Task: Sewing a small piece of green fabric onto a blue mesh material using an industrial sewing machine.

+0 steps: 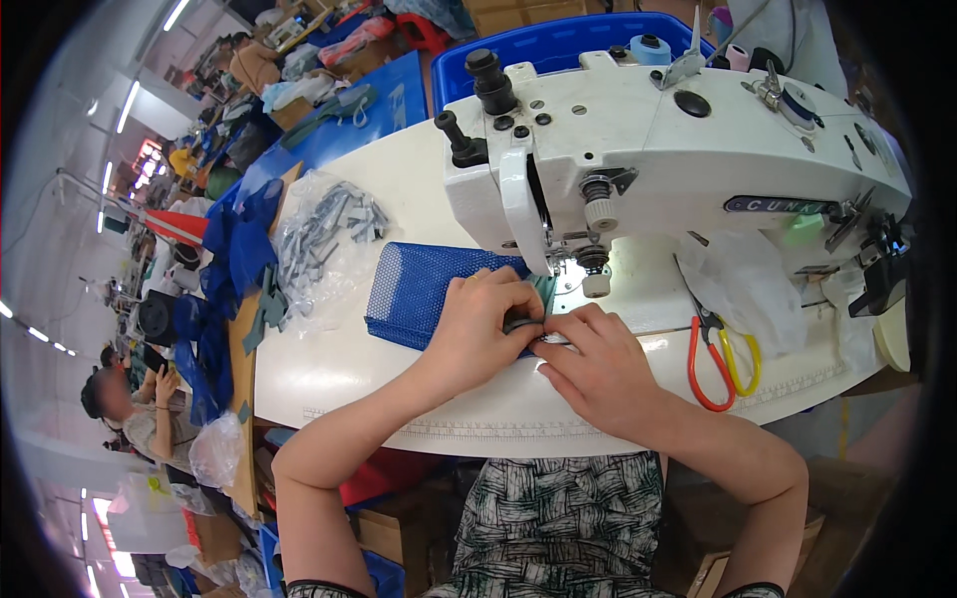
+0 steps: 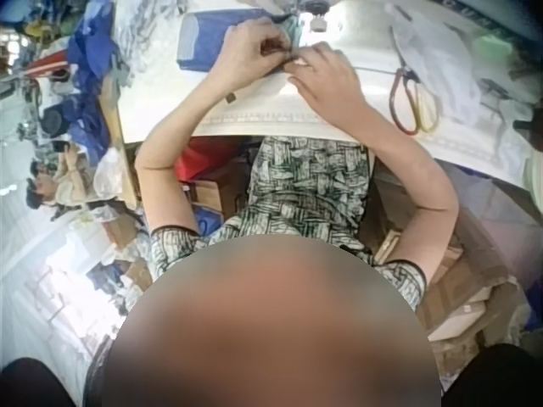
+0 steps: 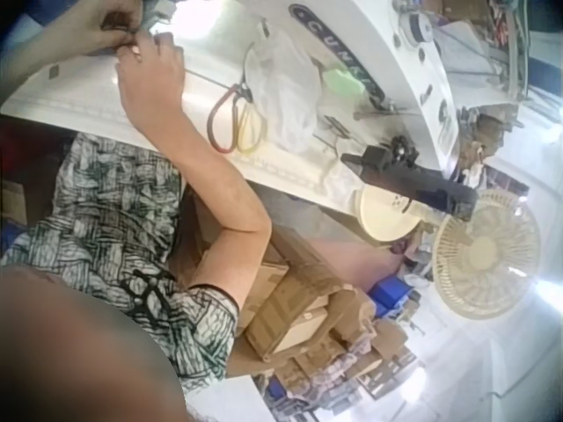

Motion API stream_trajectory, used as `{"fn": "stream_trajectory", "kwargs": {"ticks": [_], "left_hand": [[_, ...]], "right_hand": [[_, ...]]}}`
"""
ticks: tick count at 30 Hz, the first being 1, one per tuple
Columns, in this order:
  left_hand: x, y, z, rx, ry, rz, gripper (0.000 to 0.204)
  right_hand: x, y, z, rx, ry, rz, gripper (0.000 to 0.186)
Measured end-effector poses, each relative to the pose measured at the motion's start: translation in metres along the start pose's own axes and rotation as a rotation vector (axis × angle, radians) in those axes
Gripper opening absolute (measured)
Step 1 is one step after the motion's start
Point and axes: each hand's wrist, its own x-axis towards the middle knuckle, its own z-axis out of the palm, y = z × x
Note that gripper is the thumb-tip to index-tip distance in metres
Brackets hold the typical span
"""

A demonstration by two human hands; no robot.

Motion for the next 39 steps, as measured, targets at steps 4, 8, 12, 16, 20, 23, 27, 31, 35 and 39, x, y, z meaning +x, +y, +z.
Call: {"fn": "stream_trajectory", "kwargs": {"ticks": [4,8,12,16,20,23,27,31,35,39], "left_hand": [[-0.006,0.01,0.02,0.026,0.159,-0.022,0.017],[-0.008,0.006,0.035,-0.122,0.322,-0.114,0.008],[-0.012,0.003,0.033,0.058,0.285,0.003,0.017],[-0.008,0.004,0.021,0.192,0.213,0.21,0.025],[-0.009,0.008,0.016,0.214,0.057,0.172,0.027],[-0.011,0.011,0.016,0.216,0.061,0.157,0.025],[-0.013,0.012,0.013,0.272,0.043,0.18,0.025],[-0.01,0.012,0.012,0.348,0.042,0.23,0.026],[-0.007,0.01,0.012,0.35,0.038,0.21,0.026],[-0.004,0.006,0.014,0.345,0.087,0.177,0.027]], "right_hand": [[0.0,0.002,0.0,0.0,0.026,0.003,0.022],[0.001,0.0,0.004,-0.007,0.033,0.017,0.016],[0.001,0.006,0.008,-0.037,0.037,-0.024,0.012],[0.003,0.006,0.002,-0.098,0.048,-0.041,0.011],[0.003,0.004,-0.001,-0.12,0.067,-0.056,0.011],[0.004,0.004,-0.002,-0.109,0.067,-0.051,0.011],[0.004,0.005,-0.002,-0.092,0.06,-0.051,0.012],[0.004,0.005,-0.003,-0.092,0.044,-0.037,0.014],[0.004,0.007,-0.002,-0.123,0.042,-0.023,0.021],[0.005,0.009,-0.001,-0.137,0.036,-0.002,0.026]]}}
